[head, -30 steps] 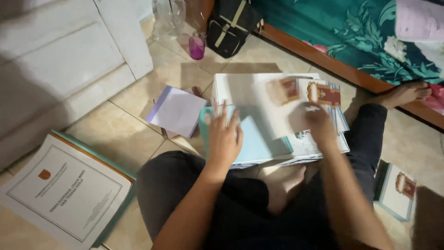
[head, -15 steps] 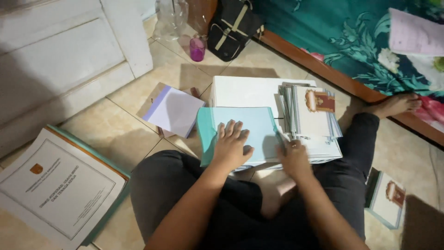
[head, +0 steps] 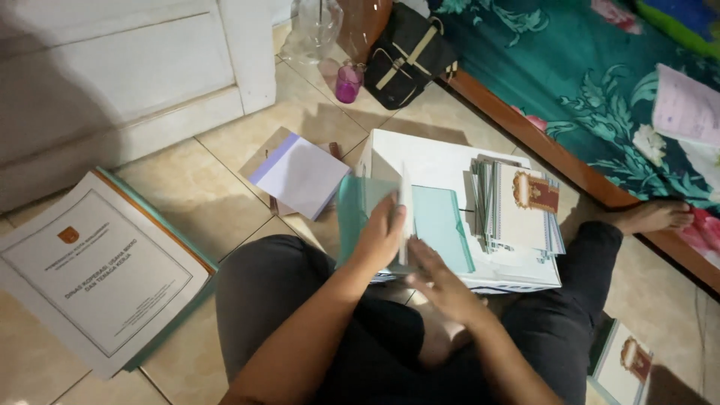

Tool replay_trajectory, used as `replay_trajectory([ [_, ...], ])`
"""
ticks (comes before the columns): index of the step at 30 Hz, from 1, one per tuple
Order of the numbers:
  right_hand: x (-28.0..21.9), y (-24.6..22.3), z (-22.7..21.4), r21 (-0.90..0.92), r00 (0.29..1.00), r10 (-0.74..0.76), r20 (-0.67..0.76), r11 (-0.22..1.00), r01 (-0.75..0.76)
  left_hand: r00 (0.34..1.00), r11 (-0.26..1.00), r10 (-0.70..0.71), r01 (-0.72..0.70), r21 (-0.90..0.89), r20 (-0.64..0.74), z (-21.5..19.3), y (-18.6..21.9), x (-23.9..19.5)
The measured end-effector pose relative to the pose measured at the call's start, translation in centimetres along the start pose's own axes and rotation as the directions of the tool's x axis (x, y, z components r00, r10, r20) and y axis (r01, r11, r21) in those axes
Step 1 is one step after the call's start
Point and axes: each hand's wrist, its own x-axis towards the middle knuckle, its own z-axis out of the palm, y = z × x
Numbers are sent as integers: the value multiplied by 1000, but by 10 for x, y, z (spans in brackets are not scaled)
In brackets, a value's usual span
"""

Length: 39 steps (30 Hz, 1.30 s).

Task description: Inserting small cards into light blue folders and stacking them.

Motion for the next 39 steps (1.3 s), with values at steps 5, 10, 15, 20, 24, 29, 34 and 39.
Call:
replay_trajectory([
  [5, 2, -14, 5, -503, 974, -87, 207, 845, 183, 970, 966, -229, 215, 144, 86, -40, 8, 8],
  [10, 49, -32, -28, -233, 981, 116, 157, 969, -77, 883, 921, -356, 277, 273, 305, -22, 6, 1],
  [15, 143, 37, -11, -578, 993, 9, 121, 814, 63, 974, 954, -226, 218, 207, 17, -5, 1, -11],
  [20, 75, -18, -4, -519, 987, 101, 124, 855, -22, 970, 922, -241, 242, 304, -44, -3, 5, -8],
  [24, 5, -7, 15, -698, 967, 198, 159, 716, -32, 966, 923, -252, 260, 284, -64, -6, 2, -5],
  [29, 6, 0, -6, -124, 951, 309, -2, 943, -307, 969, 949, -242, 248, 195, -56, -4, -1, -10],
  [34, 53, 18, -9, 168, 939, 343, 10, 925, -339, 900, 921, -386, 366, 132, 202, -26, 8, 1],
  [39, 60, 53, -29, 235, 915, 389, -111, 904, -356, 931, 932, -345, 325, 161, 117, -27, -1, 1],
])
